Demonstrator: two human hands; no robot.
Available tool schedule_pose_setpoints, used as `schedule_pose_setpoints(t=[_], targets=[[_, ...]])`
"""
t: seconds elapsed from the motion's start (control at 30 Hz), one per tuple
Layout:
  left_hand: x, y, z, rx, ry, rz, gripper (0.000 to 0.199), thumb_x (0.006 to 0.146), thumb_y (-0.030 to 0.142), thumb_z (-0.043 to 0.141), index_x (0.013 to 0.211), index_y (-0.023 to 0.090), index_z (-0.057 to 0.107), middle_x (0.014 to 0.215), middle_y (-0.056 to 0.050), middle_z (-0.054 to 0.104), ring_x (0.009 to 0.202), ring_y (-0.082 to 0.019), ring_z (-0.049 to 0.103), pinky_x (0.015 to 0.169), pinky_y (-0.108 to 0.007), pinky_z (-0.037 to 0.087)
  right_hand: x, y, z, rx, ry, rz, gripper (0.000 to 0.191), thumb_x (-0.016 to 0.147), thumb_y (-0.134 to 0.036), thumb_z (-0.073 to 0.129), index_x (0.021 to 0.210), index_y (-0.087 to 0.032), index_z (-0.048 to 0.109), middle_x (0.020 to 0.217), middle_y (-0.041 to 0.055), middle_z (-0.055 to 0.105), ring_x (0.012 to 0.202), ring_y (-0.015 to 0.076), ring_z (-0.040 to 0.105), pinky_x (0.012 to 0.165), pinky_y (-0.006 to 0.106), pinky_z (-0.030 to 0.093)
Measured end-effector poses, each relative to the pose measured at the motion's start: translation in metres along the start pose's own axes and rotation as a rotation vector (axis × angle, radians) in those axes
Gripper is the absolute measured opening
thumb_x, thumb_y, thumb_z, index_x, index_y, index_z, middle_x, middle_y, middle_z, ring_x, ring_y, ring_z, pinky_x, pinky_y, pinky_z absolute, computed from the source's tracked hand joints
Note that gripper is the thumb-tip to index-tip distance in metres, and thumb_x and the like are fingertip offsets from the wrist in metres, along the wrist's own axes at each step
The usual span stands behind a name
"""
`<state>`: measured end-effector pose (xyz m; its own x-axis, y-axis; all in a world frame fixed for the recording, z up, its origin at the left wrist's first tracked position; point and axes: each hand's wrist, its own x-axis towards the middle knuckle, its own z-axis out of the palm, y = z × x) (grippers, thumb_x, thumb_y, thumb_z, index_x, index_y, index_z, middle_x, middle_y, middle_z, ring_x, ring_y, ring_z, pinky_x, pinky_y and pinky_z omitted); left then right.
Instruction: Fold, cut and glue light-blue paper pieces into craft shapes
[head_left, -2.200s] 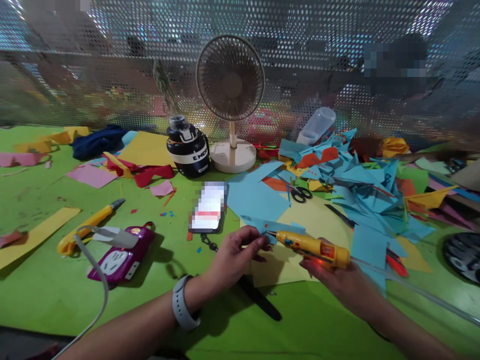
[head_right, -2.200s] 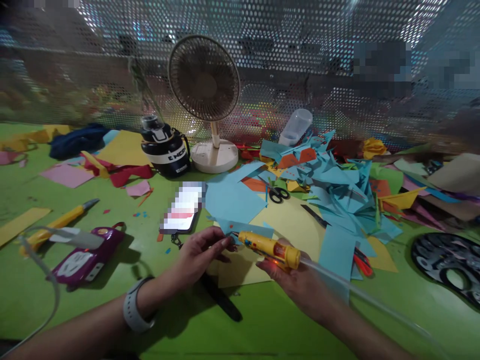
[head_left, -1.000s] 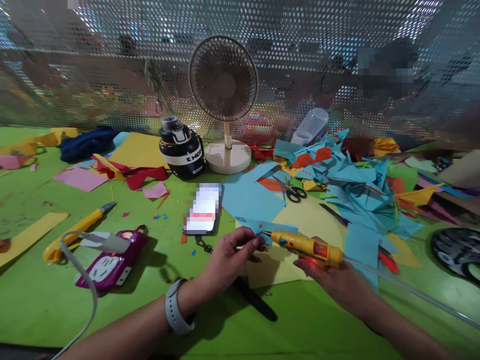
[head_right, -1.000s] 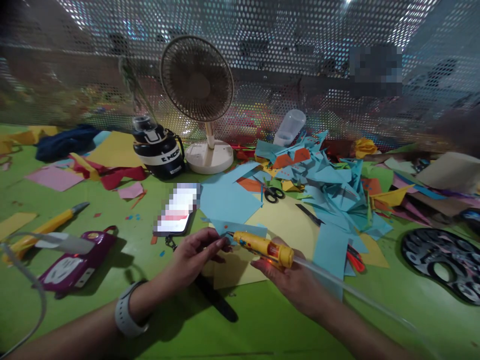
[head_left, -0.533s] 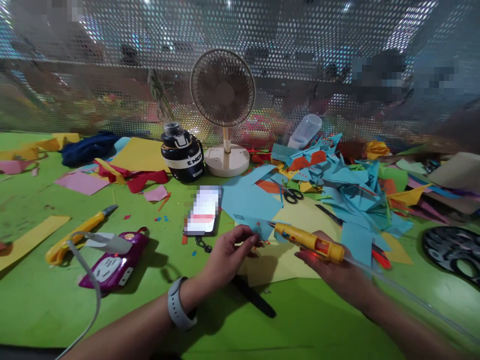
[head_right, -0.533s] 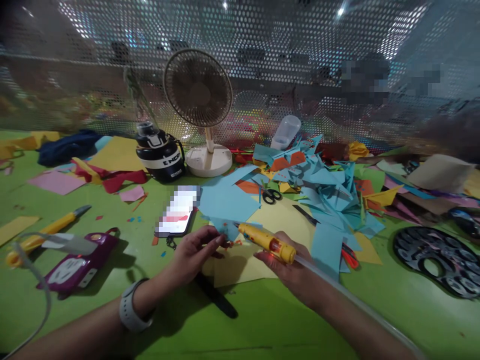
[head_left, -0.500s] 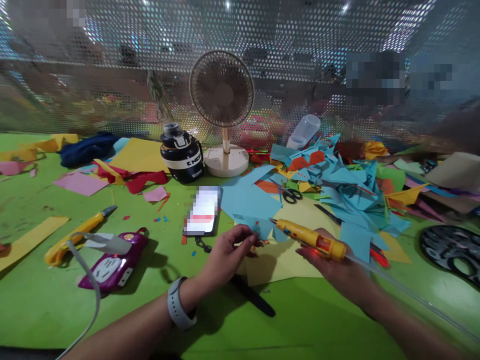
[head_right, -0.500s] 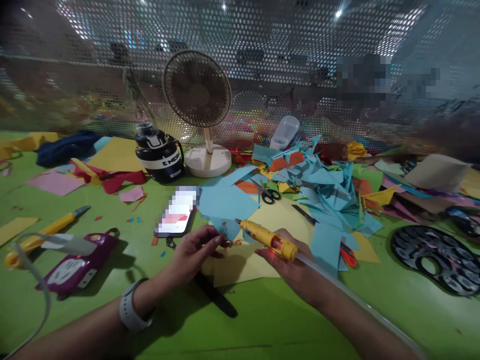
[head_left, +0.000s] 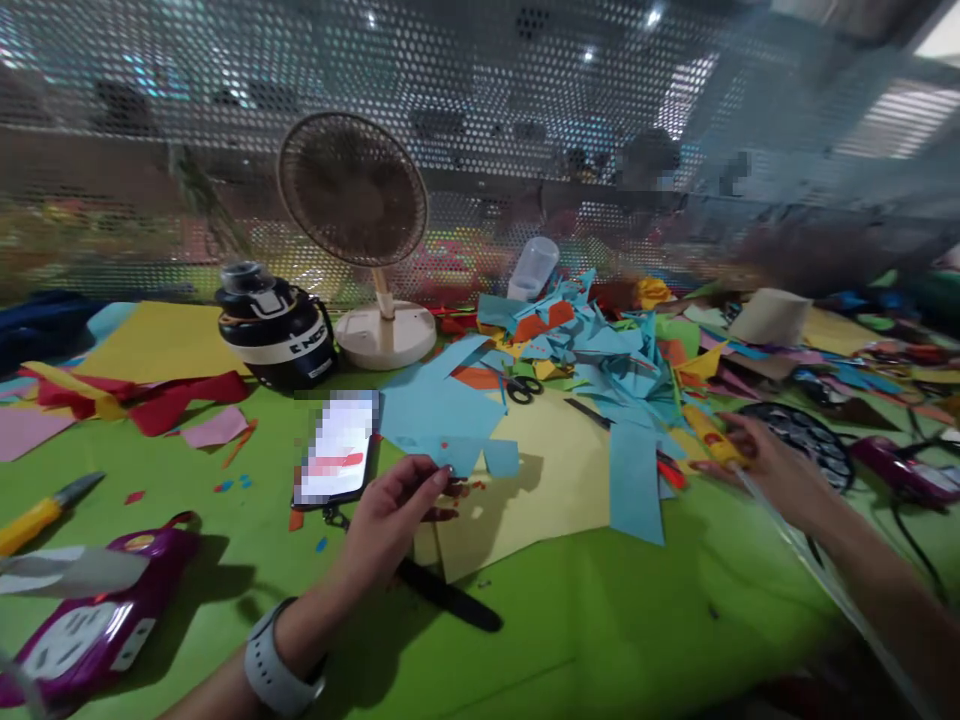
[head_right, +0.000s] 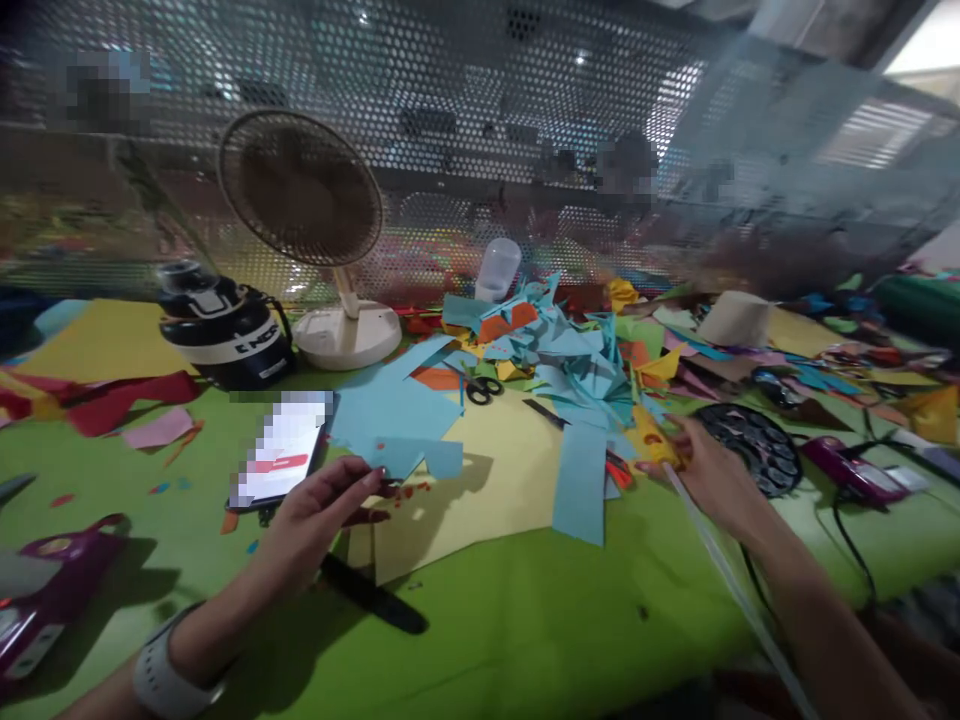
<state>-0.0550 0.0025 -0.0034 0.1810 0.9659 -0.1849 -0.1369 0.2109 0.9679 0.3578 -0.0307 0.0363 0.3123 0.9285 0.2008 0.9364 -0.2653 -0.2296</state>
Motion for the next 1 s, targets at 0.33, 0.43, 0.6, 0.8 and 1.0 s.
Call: schedule_pose_setpoints(t=[0.33, 0.43, 0.6, 0.8, 1.0], targets=[[0.003, -0.005, -0.004, 0.002, 0.033, -0.001, 0.028, 0.068, 0.041, 0.076, 0.080, 0.019, 0.064, 0.076, 0.000, 0.067, 0.078, -0.016, 0.066, 0.064, -0.024, 0.058, -0.009, 0.066, -0.001, 0.032, 0.043, 0.229, 0.061, 0.064, -0.036, 0.060, 0.119, -0.011, 0.052, 0.096, 0.0179, 0.063, 0.095, 0.0345, 0.058, 0.080, 0.042, 0.043], [0.003, -0.004, -0.004, 0.006, 0.042, -0.004, 0.030, 0.067, 0.042, 0.077, 0.080, 0.019, 0.064, 0.076, -0.001, 0.067, 0.079, -0.017, 0.066, 0.064, -0.025, 0.058, -0.009, 0.073, 0.002, 0.119, 0.101, 0.274, 0.054, 0.058, -0.036, 0.064, 0.108, -0.016, 0.058, 0.089, 0.0146, 0.062, 0.095, 0.0357, 0.057, 0.083, 0.046, 0.042], [0.003, -0.001, -0.003, 0.017, 0.056, -0.031, 0.034, 0.064, 0.044, 0.078, 0.079, 0.018, 0.063, 0.077, -0.001, 0.068, 0.079, -0.019, 0.066, 0.065, -0.026, 0.058, -0.014, 0.072, -0.007, 0.387, 0.117, 0.289, 0.052, 0.052, -0.035, 0.068, 0.101, -0.023, 0.058, 0.090, 0.0078, 0.063, 0.084, 0.0264, 0.062, 0.078, 0.040, 0.050], [0.002, 0.001, -0.002, 0.013, 0.068, -0.053, 0.038, 0.059, 0.046, 0.081, 0.078, 0.018, 0.064, 0.076, -0.001, 0.068, 0.078, -0.018, 0.065, 0.063, -0.025, 0.058, -0.021, 0.054, -0.017, 0.982, 0.301, 0.385, 0.054, 0.037, -0.024, 0.077, 0.088, -0.023, 0.061, 0.088, 0.0008, 0.062, 0.081, 0.0177, 0.062, 0.075, 0.027, 0.054], [0.002, -0.001, -0.003, 0.016, 0.057, -0.049, 0.034, 0.062, 0.044, 0.079, 0.079, 0.018, 0.065, 0.076, 0.000, 0.068, 0.079, -0.019, 0.066, 0.065, -0.025, 0.058, -0.012, 0.064, -0.016, 0.806, 0.367, 0.367, 0.056, 0.043, -0.034, 0.073, 0.095, -0.024, 0.055, 0.093, 0.0021, 0.061, 0.084, 0.0185, 0.062, 0.080, 0.032, 0.053]])
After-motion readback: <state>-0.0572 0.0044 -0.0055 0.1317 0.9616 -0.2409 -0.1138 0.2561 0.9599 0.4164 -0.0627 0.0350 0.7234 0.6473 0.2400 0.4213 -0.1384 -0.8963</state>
